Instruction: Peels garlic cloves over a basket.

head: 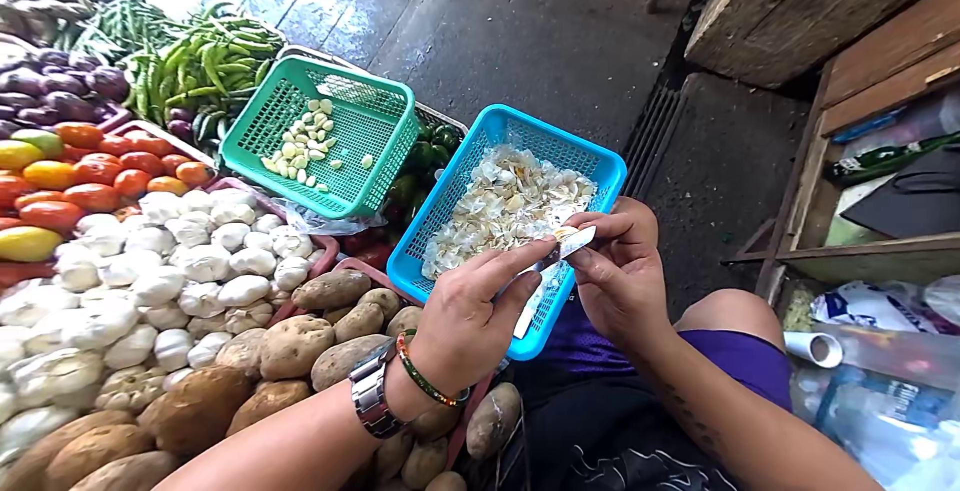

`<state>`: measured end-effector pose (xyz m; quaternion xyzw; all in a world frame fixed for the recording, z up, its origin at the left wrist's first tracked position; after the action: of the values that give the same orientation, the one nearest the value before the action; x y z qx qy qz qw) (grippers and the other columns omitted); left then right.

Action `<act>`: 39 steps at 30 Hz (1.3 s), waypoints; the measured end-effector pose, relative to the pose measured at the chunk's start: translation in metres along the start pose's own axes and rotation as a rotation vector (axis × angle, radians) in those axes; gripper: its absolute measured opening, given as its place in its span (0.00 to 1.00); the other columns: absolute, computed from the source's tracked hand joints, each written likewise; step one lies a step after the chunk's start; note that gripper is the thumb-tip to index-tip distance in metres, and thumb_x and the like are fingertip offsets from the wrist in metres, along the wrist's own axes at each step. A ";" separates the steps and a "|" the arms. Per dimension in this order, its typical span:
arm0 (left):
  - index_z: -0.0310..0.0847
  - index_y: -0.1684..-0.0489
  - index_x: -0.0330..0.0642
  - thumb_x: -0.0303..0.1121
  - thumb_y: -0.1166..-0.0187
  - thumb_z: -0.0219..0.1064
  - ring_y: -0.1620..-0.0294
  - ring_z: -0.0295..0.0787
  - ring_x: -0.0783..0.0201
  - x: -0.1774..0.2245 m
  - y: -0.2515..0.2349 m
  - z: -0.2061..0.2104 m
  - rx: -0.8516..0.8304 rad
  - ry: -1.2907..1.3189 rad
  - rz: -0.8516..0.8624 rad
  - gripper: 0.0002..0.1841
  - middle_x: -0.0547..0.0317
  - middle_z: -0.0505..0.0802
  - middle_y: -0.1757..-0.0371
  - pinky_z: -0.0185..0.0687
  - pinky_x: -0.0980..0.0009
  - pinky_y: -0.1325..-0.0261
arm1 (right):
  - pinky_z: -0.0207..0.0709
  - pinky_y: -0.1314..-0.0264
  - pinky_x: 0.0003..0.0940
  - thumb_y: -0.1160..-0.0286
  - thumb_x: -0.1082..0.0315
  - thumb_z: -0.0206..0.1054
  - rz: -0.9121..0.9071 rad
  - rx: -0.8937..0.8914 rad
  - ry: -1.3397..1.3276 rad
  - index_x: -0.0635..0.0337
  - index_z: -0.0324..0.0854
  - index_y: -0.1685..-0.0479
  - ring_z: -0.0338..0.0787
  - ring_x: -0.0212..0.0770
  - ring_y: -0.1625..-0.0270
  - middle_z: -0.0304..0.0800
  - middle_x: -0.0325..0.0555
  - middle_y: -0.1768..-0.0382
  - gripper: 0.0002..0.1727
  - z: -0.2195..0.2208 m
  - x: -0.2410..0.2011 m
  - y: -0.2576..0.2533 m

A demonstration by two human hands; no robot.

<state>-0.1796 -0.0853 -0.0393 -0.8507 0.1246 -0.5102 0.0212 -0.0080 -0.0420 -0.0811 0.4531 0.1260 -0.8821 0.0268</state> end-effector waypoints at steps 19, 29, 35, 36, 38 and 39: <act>0.87 0.32 0.49 0.33 0.14 0.63 0.65 0.88 0.62 0.043 0.013 -0.007 -0.004 -0.031 0.511 0.16 0.49 0.92 0.59 0.83 0.68 0.66 | 0.86 0.31 0.40 0.26 0.70 0.72 0.345 -0.349 0.495 0.58 0.69 0.18 0.88 0.42 0.31 0.76 0.49 0.20 0.33 0.101 0.061 -0.135; 0.87 0.32 0.60 0.29 0.15 0.60 0.73 0.85 0.60 0.056 0.030 0.015 -0.283 -0.178 0.781 0.19 0.52 0.94 0.56 0.76 0.66 0.74 | 0.88 0.60 0.35 0.19 0.61 0.70 0.429 -0.257 0.969 0.55 0.91 0.51 0.91 0.32 0.68 0.93 0.38 0.67 0.10 -0.011 0.080 -0.096; 0.85 0.29 0.56 0.28 0.15 0.58 0.77 0.81 0.60 0.064 0.037 0.016 -0.257 -0.201 0.796 0.20 0.52 0.93 0.60 0.72 0.67 0.76 | 0.81 0.39 0.66 0.22 0.59 0.72 0.458 -0.586 1.534 0.54 0.90 0.43 0.90 0.58 0.42 0.91 0.55 0.45 0.15 -0.042 0.119 -0.082; 0.85 0.30 0.54 0.28 0.15 0.58 0.77 0.81 0.60 0.064 0.038 0.017 -0.256 -0.192 0.789 0.19 0.52 0.93 0.60 0.72 0.67 0.76 | 0.80 0.36 0.67 0.27 0.64 0.75 0.435 -0.678 1.628 0.53 0.87 0.37 0.86 0.62 0.37 0.87 0.58 0.40 0.19 -0.043 0.124 -0.077; 0.86 0.33 0.52 0.30 0.14 0.58 0.76 0.83 0.60 0.062 0.038 0.019 -0.270 -0.178 0.765 0.17 0.53 0.94 0.61 0.73 0.67 0.76 | 0.82 0.41 0.66 0.32 0.75 0.74 0.317 -0.745 1.749 0.52 0.88 0.38 0.86 0.66 0.38 0.86 0.61 0.38 0.21 -0.044 0.124 -0.074; 0.87 0.35 0.52 0.32 0.14 0.59 0.76 0.83 0.60 0.059 0.037 0.021 -0.280 -0.178 0.747 0.15 0.54 0.93 0.61 0.73 0.68 0.77 | 0.83 0.44 0.67 0.32 0.79 0.71 0.285 -0.736 1.763 0.54 0.89 0.41 0.87 0.67 0.40 0.87 0.62 0.40 0.19 -0.044 0.121 -0.076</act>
<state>-0.1414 -0.1366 -0.0048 -0.7823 0.4911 -0.3699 0.0998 -0.0566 0.0510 -0.1885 0.9268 0.3133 -0.1191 0.1695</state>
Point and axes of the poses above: each hand's wrist, its own y-axis away from the middle knuckle, its own z-axis out of the palm, x = y × z, the point moved 5 cm from there along -y, towards the middle knuckle
